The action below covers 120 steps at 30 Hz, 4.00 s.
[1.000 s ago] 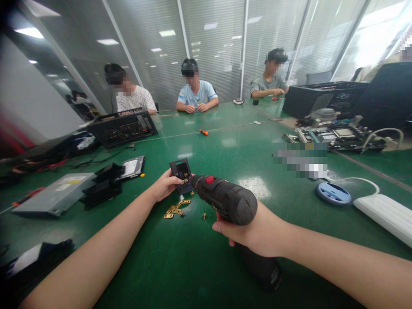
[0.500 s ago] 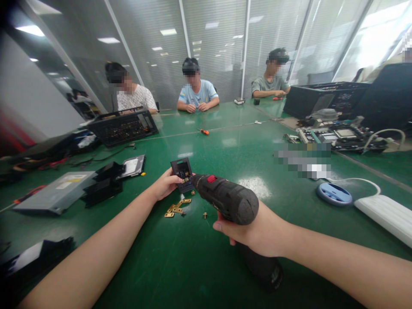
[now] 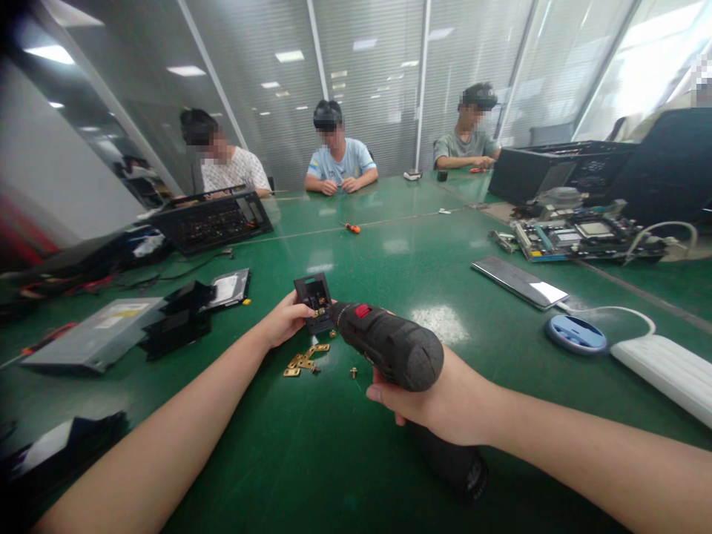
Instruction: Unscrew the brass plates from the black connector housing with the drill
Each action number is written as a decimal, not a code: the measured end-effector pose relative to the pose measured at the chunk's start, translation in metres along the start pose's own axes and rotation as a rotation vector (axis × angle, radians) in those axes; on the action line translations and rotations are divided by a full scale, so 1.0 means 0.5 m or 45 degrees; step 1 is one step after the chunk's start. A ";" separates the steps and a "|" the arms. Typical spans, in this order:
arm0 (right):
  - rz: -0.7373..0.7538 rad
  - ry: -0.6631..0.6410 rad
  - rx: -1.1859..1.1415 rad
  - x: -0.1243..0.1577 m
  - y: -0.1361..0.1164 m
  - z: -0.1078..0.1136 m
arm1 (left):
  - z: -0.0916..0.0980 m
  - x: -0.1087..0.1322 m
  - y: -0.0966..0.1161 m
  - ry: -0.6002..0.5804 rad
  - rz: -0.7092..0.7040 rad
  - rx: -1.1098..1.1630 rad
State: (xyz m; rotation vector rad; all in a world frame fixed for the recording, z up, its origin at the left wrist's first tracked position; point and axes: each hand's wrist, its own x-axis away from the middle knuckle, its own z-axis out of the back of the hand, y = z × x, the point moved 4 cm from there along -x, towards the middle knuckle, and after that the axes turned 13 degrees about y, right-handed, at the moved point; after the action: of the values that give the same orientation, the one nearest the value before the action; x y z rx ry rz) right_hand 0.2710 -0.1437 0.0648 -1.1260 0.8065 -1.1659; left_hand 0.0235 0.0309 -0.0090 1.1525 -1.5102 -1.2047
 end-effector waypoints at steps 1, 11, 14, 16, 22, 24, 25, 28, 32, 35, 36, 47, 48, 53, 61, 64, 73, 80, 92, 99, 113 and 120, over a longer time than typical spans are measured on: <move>-0.007 -0.001 -0.007 0.000 0.000 -0.001 | 0.000 0.000 0.000 0.010 0.003 -0.003; -0.046 0.018 -0.047 -0.003 0.014 -0.001 | 0.002 0.000 0.000 -0.023 0.011 -0.010; -0.037 0.030 -0.046 -0.003 0.009 -0.001 | 0.002 -0.001 -0.001 -0.004 0.014 -0.005; -0.023 0.043 -0.041 -0.002 0.006 -0.001 | 0.002 0.000 0.000 0.006 0.020 0.003; -0.053 0.030 -0.047 -0.002 0.003 -0.001 | 0.000 0.005 0.005 0.023 0.018 0.016; -0.080 0.014 -0.057 -0.003 0.006 -0.002 | -0.001 0.007 0.006 0.020 0.022 0.015; -0.086 0.008 -0.054 -0.004 0.007 -0.002 | -0.001 0.007 0.005 0.018 0.024 0.013; -0.083 0.000 -0.020 -0.004 0.009 -0.003 | 0.000 0.006 0.003 0.013 0.027 0.017; -0.031 0.000 0.026 0.000 0.003 -0.003 | 0.003 0.002 0.001 0.013 0.025 0.017; -0.022 0.005 0.022 0.002 0.004 -0.004 | 0.001 0.003 0.003 -0.002 0.037 0.015; -0.035 0.004 0.013 0.003 0.006 -0.005 | 0.000 0.005 0.005 -0.006 0.039 0.016; -0.036 -0.009 -0.017 -0.001 0.002 -0.005 | 0.002 0.005 0.003 -0.016 0.024 0.002; -0.029 -0.003 0.004 -0.002 0.001 -0.004 | 0.003 0.004 0.002 -0.013 0.025 0.005; -0.014 0.009 0.023 -0.003 0.001 -0.002 | 0.002 0.001 0.001 -0.010 0.037 0.021; -0.069 0.005 -0.009 0.000 -0.005 -0.005 | 0.005 0.000 -0.001 0.024 0.023 0.015; -0.063 0.025 -0.045 -0.002 0.001 -0.003 | 0.005 0.001 -0.001 -0.001 -0.002 0.000; -0.003 0.061 -0.094 -0.002 0.007 -0.001 | 0.000 0.005 0.004 -0.006 -0.002 0.000; -0.026 0.071 -0.091 -0.003 0.010 -0.001 | -0.001 0.008 0.006 0.017 0.023 0.010; -0.024 0.036 -0.076 -0.002 0.000 -0.003 | 0.002 0.003 0.001 0.004 0.017 -0.001; -0.032 0.032 -0.072 -0.002 0.003 -0.002 | 0.003 0.002 0.003 0.017 0.039 0.000; -0.066 -0.003 -0.044 -0.002 -0.004 -0.004 | 0.001 0.003 0.005 0.014 0.010 -0.001; -0.020 0.020 -0.010 -0.003 -0.001 -0.005 | -0.003 0.004 0.006 -0.024 0.002 -0.017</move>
State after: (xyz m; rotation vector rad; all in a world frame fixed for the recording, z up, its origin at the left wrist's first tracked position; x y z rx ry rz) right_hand 0.2685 -0.1430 0.0645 -1.1326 0.8166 -1.1868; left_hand 0.0240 0.0292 -0.0057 1.1335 -1.5145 -1.2257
